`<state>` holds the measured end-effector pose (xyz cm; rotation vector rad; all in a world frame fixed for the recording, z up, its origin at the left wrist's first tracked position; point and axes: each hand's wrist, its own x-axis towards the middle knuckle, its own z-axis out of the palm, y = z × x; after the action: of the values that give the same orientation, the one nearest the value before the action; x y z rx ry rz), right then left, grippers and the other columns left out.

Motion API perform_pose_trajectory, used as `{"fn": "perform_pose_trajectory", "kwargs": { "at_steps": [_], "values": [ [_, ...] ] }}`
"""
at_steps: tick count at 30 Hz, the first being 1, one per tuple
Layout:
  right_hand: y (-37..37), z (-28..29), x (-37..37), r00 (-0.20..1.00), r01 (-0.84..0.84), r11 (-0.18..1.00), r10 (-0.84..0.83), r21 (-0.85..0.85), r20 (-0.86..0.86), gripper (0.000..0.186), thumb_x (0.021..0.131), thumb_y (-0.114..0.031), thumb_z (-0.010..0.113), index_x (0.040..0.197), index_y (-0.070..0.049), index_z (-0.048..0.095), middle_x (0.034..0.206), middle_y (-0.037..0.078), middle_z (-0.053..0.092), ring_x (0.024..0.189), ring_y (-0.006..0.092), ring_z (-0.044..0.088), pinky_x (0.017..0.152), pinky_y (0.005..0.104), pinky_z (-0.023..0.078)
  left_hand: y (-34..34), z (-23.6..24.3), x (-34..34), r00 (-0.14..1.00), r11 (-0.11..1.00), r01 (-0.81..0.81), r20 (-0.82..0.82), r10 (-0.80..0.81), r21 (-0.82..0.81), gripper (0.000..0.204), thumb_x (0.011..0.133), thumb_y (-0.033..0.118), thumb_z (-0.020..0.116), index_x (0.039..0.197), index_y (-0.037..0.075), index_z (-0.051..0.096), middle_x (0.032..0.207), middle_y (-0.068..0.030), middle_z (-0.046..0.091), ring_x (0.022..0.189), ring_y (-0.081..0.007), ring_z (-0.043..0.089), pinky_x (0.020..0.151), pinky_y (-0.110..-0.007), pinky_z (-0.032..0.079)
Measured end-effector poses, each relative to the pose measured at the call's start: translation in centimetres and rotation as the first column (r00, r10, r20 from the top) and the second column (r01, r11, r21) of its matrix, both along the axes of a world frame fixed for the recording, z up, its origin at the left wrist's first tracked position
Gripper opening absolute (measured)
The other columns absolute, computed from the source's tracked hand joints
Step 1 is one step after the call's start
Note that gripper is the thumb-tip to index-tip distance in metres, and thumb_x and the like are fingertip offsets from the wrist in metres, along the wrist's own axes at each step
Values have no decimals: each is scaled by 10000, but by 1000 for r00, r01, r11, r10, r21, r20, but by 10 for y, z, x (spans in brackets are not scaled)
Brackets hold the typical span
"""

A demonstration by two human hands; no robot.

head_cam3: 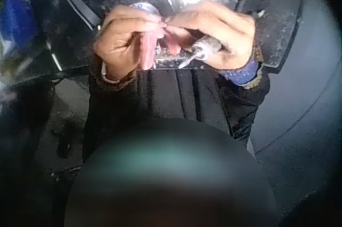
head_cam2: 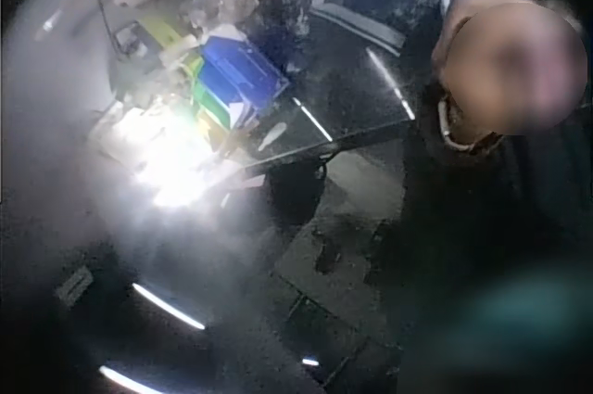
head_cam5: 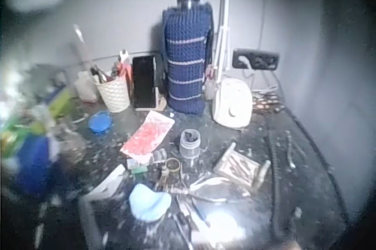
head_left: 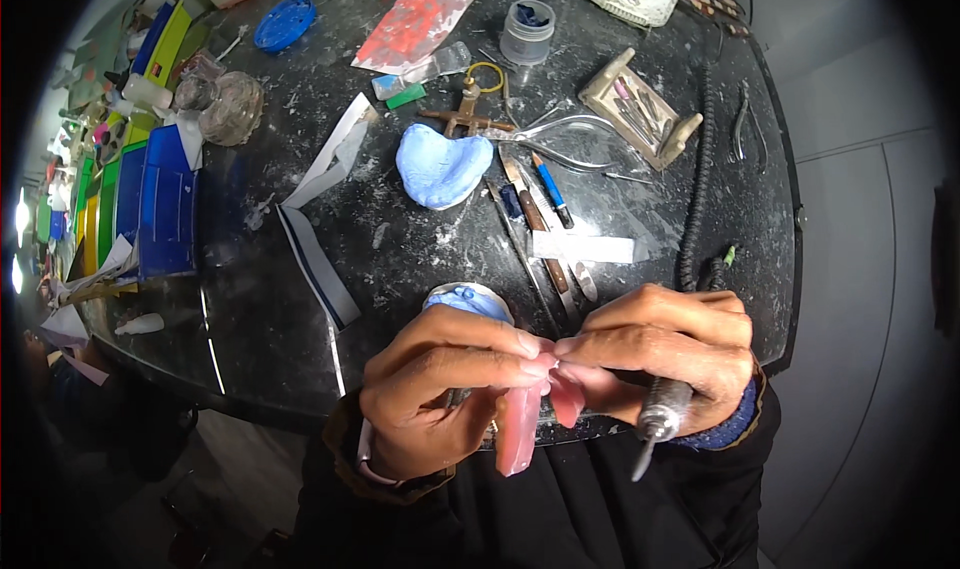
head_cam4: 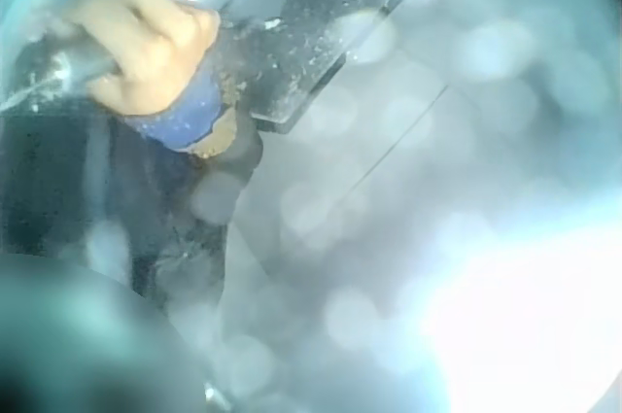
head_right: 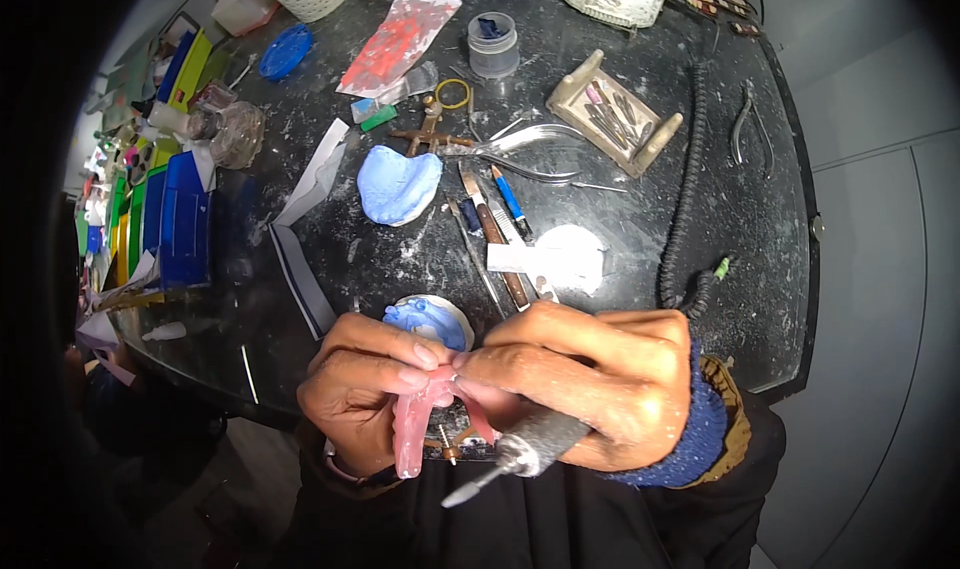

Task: The person trims and polishes the surfaces of a denture using a rotary tool, then fits the denture onto a dental model to check the alignment.

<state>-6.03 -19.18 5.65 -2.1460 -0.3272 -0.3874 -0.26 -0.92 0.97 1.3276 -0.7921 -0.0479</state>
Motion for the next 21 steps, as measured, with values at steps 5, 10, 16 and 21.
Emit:
{"fn": "perform_pose_trajectory", "kwargs": {
  "at_steps": [5,10,16,21],
  "values": [
    [-5,-1,0,994,-78,997,77,0,-82,269,595,-77,818,818,-7,685,706,82,631,580,182,651,499,256,504,1,5,-1,998,988,39,37,-44,148,302,650,-122,733,908,11,650,880,-121,644,769,-211,662,656,-278,557],
    [-10,-2,2,975,-122,978,150,169,-162,191,647,-70,770,787,4,663,711,91,629,606,196,643,532,270,499,1,2,-2,995,994,68,63,-74,85,292,662,-116,732,913,-2,633,903,-135,631,800,-235,666,679,-293,567],
    [-13,-2,-3,982,-77,980,107,182,-158,294,684,-123,817,897,35,691,773,149,686,661,220,688,564,268,521,1,-10,-2,988,979,44,151,-14,-200,262,680,-95,733,901,-7,622,994,-161,587,883,-309,655,743,-360,588],
    [-10,0,-3,971,-150,966,184,210,-152,237,679,-1,778,894,45,689,748,150,688,636,222,694,545,258,545,6,-6,-3,990,981,98,118,-79,-165,170,792,-128,582,912,-19,633,1000,-188,609,900,-314,657,784,-365,572]
  ]
}}
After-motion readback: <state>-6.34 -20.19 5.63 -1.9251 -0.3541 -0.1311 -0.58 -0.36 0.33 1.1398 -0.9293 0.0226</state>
